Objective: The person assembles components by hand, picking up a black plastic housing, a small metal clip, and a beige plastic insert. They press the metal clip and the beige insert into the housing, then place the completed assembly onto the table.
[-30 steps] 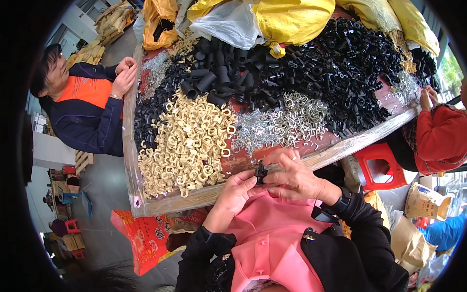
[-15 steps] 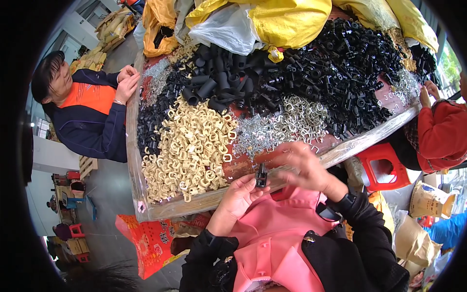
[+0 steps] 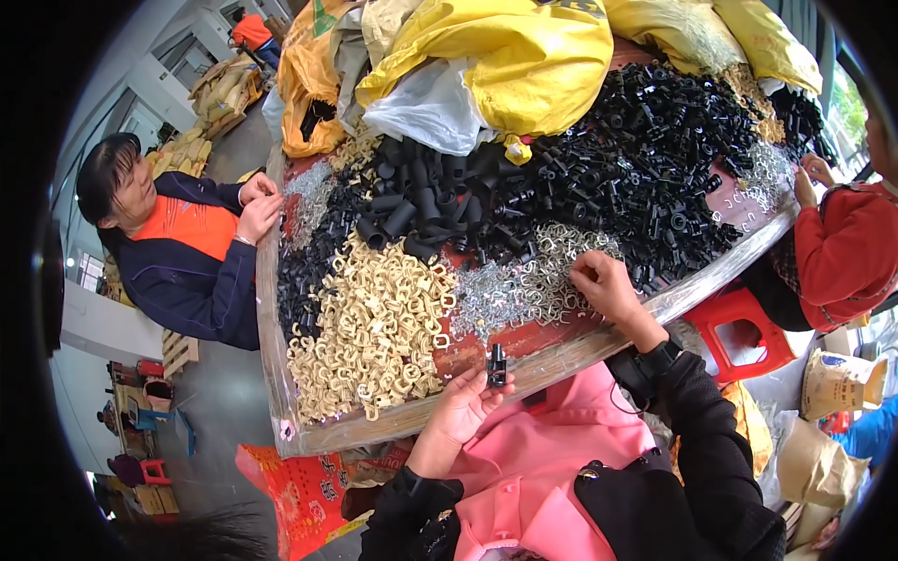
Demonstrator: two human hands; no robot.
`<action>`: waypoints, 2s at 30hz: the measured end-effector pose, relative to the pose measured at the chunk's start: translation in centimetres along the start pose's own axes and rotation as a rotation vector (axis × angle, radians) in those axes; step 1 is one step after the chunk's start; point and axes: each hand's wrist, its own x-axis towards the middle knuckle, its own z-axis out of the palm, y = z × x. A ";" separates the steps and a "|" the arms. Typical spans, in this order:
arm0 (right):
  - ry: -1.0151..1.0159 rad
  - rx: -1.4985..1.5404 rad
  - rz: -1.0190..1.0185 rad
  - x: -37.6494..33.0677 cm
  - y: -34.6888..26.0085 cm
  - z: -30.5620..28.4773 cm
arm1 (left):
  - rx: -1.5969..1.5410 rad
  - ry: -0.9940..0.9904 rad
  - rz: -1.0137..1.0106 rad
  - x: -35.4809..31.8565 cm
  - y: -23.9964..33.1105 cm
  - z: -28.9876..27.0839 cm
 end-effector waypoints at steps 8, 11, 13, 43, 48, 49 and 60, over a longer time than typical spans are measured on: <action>-0.192 1.577 0.580 -1.6 -1.0 0.6 | 0.013 -0.031 0.054 0.6 -0.1 0.3; -0.254 1.747 0.591 -2.3 -2.7 0.9 | 0.001 -0.042 0.088 0.8 -0.2 0.4; -0.312 1.731 0.528 -2.9 -3.5 1.5 | -0.007 -0.048 0.104 1.1 -0.2 0.5; -0.540 1.048 0.315 -5.1 -8.2 2.6 | -0.009 -0.163 0.334 0.9 -0.6 1.2; -0.457 0.779 0.230 -5.3 -7.8 2.7 | 0.018 -0.132 0.327 0.9 -1.3 0.8; -0.493 0.911 0.261 -5.3 -8.0 2.5 | 0.017 -0.133 0.328 0.9 -1.3 0.8; -0.557 0.988 0.186 -4.7 -8.3 2.7 | -0.036 -0.238 0.238 0.6 -0.8 0.8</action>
